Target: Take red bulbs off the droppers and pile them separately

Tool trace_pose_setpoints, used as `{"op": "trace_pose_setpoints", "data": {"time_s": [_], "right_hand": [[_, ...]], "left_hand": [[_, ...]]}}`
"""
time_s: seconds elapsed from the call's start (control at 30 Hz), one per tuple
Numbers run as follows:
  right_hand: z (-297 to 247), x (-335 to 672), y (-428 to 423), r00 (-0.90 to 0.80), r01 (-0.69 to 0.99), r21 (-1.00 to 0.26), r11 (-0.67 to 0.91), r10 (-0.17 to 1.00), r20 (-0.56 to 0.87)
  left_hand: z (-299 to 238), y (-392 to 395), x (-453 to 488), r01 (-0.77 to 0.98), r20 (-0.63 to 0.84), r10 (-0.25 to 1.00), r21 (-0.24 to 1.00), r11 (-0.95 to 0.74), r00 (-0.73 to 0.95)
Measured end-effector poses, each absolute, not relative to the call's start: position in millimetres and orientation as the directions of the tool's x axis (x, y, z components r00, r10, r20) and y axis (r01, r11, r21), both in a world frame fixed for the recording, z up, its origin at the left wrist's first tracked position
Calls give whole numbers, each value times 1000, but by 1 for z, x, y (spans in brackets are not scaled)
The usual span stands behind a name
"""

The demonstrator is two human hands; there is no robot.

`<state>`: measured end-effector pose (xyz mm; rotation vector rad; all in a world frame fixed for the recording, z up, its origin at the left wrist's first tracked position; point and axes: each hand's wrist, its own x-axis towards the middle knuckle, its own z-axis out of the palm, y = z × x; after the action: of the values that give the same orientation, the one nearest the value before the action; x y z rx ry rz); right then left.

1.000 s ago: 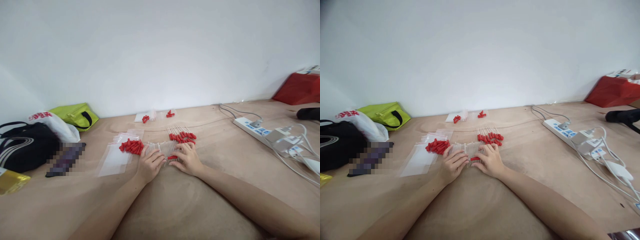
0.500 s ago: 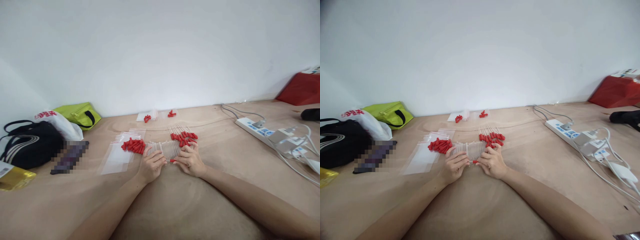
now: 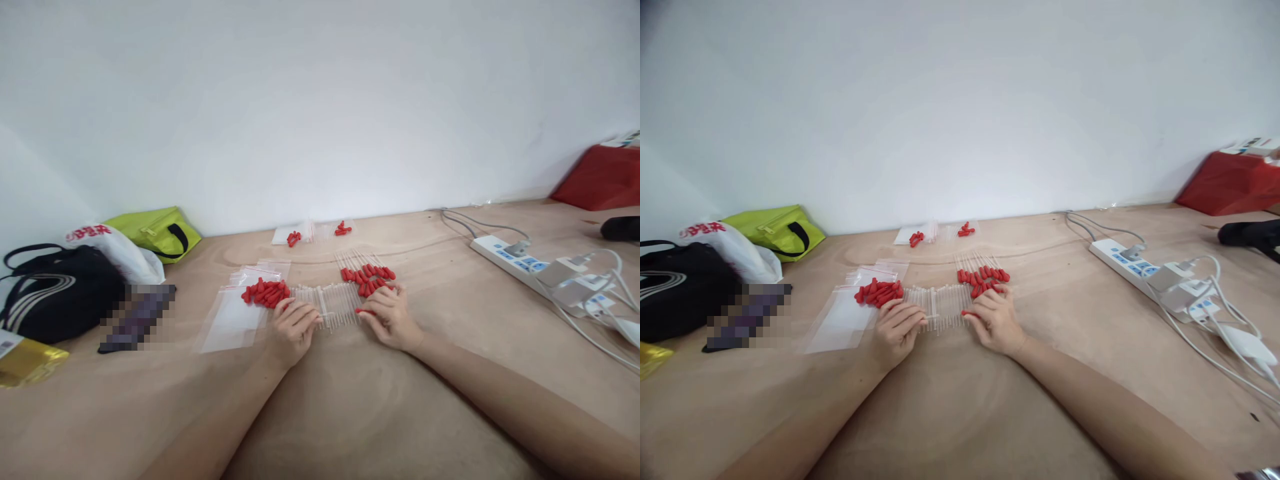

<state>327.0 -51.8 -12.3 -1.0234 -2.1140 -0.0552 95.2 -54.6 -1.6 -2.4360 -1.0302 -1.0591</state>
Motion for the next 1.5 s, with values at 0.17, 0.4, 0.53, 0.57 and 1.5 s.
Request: {"op": "trace_pose_setpoints", "data": {"time_s": [0.17,0.4,0.53,0.57,1.5], "right_hand": [[-19,338,-37,-110,736,-475,482,778,619],[-18,345,-26,58,790,-538,295,837,544],[-15,344,-27,89,819,-520,243,841,534],[-15,344,-27,86,823,-513,244,839,537],[12,301,12,-75,959,-230,168,928,365]], "left_hand": [[-11,-44,86,783,748,569,108,-612,341],[-17,-29,84,825,765,577,111,-554,285],[-13,-29,86,807,767,550,71,-586,332],[-12,-30,87,800,765,541,56,-597,349],[-1,-41,81,741,599,573,-50,-670,559]]}}
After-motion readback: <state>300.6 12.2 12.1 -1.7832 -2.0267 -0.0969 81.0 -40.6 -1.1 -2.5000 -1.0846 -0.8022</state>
